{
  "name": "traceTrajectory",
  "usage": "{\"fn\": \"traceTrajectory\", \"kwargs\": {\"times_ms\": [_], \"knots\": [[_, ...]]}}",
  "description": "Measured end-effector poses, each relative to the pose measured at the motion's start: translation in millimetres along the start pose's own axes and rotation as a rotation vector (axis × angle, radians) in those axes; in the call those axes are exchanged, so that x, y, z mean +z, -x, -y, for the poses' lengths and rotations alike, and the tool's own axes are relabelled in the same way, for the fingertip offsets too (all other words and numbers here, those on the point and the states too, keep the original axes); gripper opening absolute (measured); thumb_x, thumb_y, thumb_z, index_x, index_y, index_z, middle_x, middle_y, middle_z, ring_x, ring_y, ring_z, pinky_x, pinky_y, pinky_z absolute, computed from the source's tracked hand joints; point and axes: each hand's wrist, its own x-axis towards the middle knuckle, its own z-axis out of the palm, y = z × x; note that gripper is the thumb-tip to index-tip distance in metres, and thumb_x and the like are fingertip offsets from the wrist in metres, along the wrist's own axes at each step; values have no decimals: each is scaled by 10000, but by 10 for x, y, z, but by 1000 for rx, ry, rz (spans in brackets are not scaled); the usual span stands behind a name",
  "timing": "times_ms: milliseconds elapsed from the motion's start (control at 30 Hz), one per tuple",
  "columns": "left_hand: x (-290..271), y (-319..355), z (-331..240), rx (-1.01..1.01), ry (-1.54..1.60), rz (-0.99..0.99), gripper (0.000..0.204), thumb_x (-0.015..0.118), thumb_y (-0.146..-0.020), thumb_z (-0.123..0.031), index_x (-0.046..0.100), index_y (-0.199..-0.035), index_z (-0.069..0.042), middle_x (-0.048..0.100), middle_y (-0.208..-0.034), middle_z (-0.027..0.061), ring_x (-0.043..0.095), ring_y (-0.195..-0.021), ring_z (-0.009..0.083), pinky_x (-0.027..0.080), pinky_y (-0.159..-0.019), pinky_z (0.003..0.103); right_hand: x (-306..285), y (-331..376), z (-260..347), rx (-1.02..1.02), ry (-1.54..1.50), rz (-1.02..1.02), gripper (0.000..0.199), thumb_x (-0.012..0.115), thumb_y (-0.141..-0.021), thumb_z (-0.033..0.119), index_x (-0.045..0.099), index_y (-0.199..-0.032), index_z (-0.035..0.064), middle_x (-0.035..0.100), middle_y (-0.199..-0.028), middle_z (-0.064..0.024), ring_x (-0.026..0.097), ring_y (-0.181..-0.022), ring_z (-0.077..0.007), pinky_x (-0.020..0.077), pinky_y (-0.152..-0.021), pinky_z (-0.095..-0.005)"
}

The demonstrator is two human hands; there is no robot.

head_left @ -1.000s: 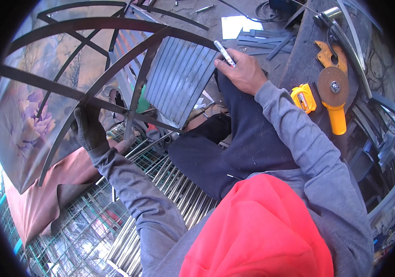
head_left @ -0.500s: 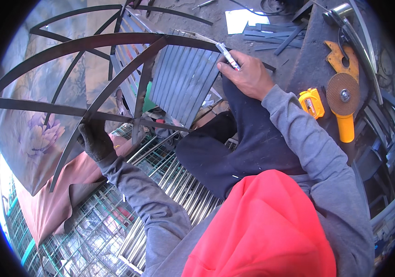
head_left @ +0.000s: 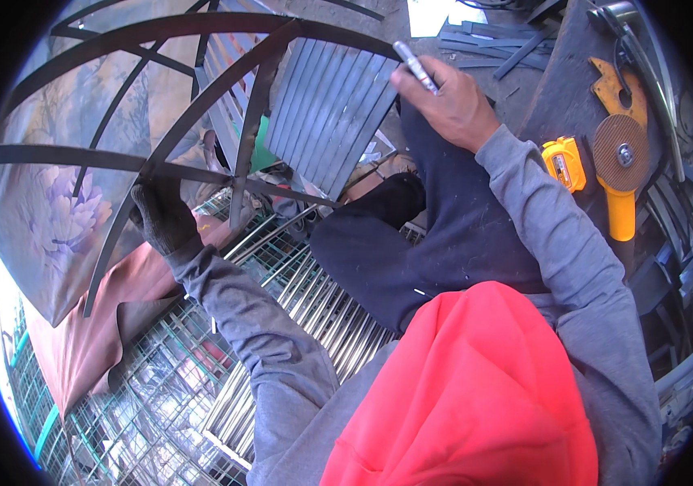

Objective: The worker cuts metal bars with an angle grinder, measures lengths with a tape measure, and marks lines using a marker on a metal ladder structure.

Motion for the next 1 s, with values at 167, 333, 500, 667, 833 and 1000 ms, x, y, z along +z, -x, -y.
{"fn": "traceTrajectory", "kwargs": {"times_ms": [167, 333, 500, 667, 833, 1000], "knots": [[38, -9, -83, 351, -561, 26, 192, 710, -954, -109, 686, -1139, -66, 678, -1060, 126, 629, -969, 334, 483, -848, 440, -5, 12, -40, -30, -236, -26, 438, 458, -1107, 426, 638, -1238, 49, 515, -737, 11, 506, -712, -71, 453, -713, -258], [-41, -44, -2, 572, -796, 19, 144, 663, -1007, -131, 684, -1129, -57, 679, -1050, 107, 654, -929, 278, 520, -801, 420, -64, 194, 159, 37, -176, 24, 459, 554, -1063, 458, 666, -1279, 70, 668, -807, -51, 657, -748, -146, 534, -732, -314], [-1, -80, 129, 242, -216, 28, 264, 571, -1081, -235, 678, -1080, 6, 686, -931, 111, 673, -858, 196, 570, -756, 362, -405, 422, 228, -37, -143, -22, 418, 581, -1066, 381, 667, -1306, 49, 688, -860, -54, 635, -795, -122, 519, -752, -284], [133, -66, 24, 29, 267, 42, 317, 539, -1092, -259, 683, -1106, 23, 712, -972, 132, 683, -891, 209, 578, -849, 363, -1017, 1013, 421, 93, -62, 52, 412, 542, -1090, 344, 665, -1288, 4, 702, -933, -60, 607, -835, -101, 509, -770, -270], [-22, -202, 609, -10, 385, 13, 343, 559, -1075, -229, 652, -1284, 25, 726, -1171, 155, 698, -1076, 281, 511, -1060, 404, -1497, 1670, 215, -76, 340, -243, 367, 582, -1076, 287, 674, -1277, -6, 748, -1119, -122, 695, -982, -176, 531, -876, -304], [-65, -317, 535, -325, 714, 72, 501, 554, -1075, -341, 626, -1305, 98, 677, -1301, 215, 660, -1213, 304, 485, -1115, 436, -1936, 2293, 110, 62, 390, -355, 333, 618, -1057, 247, 682, -1268, -3, 753, -1156, -133, 704, -1095, -187, 528, -932, -315]]}}
